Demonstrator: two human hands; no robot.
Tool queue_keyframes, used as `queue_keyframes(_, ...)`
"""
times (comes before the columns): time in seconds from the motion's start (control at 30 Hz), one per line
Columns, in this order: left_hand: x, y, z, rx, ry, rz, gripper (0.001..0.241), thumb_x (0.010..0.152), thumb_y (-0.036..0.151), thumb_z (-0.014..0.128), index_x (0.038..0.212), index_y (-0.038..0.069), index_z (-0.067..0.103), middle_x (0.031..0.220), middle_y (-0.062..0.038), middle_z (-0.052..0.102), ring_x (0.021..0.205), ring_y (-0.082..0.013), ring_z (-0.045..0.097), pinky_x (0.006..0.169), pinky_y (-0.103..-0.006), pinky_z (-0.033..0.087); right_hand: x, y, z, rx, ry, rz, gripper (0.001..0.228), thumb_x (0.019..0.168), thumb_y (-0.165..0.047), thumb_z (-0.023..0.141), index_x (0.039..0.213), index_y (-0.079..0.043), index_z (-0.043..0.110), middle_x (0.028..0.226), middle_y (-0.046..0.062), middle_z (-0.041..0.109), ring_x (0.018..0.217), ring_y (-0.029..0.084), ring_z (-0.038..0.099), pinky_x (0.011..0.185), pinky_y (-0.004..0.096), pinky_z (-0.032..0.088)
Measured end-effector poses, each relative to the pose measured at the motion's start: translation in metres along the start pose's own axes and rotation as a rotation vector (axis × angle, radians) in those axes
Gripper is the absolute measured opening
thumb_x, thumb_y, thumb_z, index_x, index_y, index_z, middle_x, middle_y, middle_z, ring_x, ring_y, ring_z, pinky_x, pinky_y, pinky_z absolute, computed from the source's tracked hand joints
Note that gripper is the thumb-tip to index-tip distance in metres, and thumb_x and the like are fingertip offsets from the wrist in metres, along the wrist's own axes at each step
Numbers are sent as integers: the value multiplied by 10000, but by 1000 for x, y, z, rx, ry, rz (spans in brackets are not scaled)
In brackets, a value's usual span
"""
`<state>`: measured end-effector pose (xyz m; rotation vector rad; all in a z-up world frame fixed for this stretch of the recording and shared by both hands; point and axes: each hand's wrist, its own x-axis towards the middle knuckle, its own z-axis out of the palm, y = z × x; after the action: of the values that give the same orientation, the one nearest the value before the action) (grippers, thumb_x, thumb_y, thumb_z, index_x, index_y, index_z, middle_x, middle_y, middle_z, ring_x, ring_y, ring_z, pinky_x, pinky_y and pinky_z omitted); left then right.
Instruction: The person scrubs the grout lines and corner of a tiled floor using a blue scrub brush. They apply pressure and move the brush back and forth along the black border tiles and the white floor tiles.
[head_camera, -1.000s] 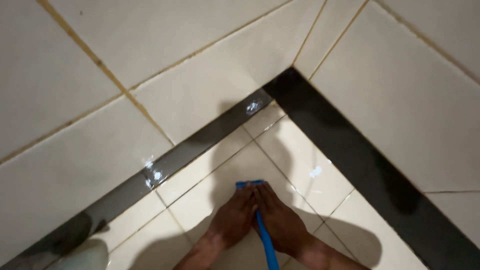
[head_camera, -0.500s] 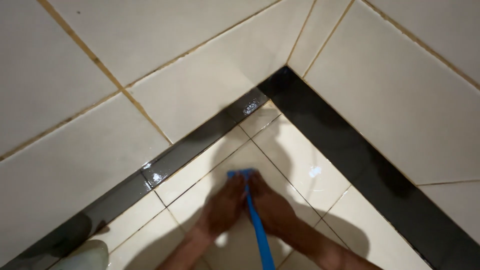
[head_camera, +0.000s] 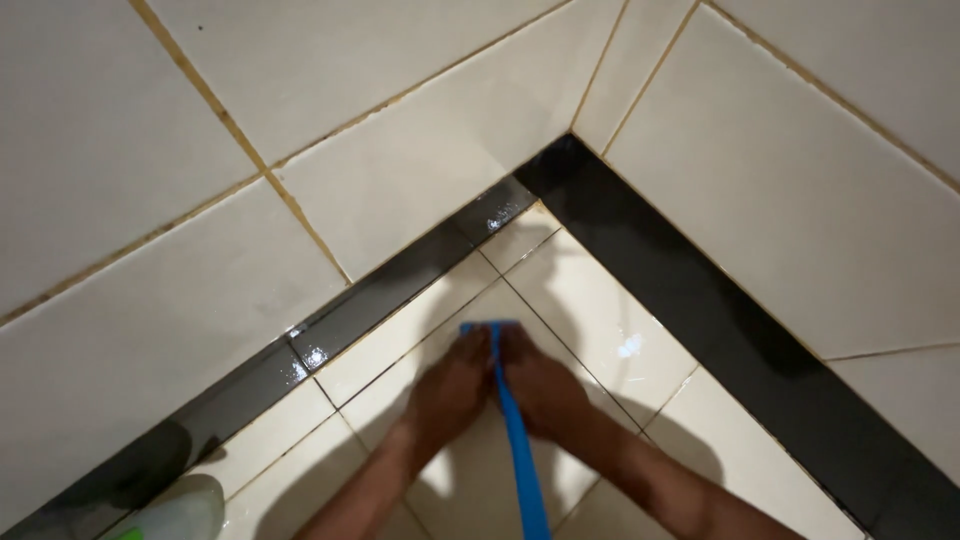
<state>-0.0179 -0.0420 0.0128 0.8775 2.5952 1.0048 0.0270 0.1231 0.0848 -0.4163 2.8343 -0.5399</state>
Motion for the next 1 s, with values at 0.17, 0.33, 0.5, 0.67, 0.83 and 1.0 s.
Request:
queue_keyframes(0.17,-52,2,28,126,196,196,447,1013,150,515,1410,-50,555,1478,-248,539,1378,-399,491,1123,-453,420,-28,1,39,0,57,-117,619,958,-239,596,1369,204,460,1420,463,404,1341,583,415,945,478,520)
queue_keyframes(0.33,-9,-11,16,210,110,166,453,992,156,523,1401,-36,552,1480,-234,532,1387,-392,482,1173,-452,372,1,30,34,-117,82,-198,472,955,-242,589,1283,97,566,1409,387,478,1351,547,466,1143,526,447)
queue_keyframes(0.5,8,-1,-10,408,114,290,488,948,163,531,1377,-70,545,1452,-233,539,1408,-373,455,1155,-477,351,16,2,-10,-122,-64,-55,433,958,-227,557,1215,116,623,1386,396,492,1332,551,462,1104,515,437)
queue_keyframes(0.67,-45,16,3,296,-170,93,440,981,167,497,1395,22,534,1508,-215,497,1447,-387,400,1232,-509,282,-25,0,42,-187,-36,-178,565,887,-246,612,1237,196,574,1385,468,447,1313,608,398,1095,557,386)
queue_keyframes(0.83,-41,5,12,197,13,135,547,1012,180,433,1489,-89,414,1555,-275,419,1449,-414,358,1144,-529,301,-11,11,26,-194,47,-280,506,915,-252,608,1191,172,590,1329,433,520,1287,590,464,1119,576,387)
queue_keyframes(1.0,-3,6,-8,371,-7,181,520,1017,182,397,1473,-66,424,1564,-251,413,1474,-392,337,1152,-523,302,9,16,6,-223,70,-244,386,928,-204,596,1134,122,615,1318,409,548,1277,564,504,1103,549,429)
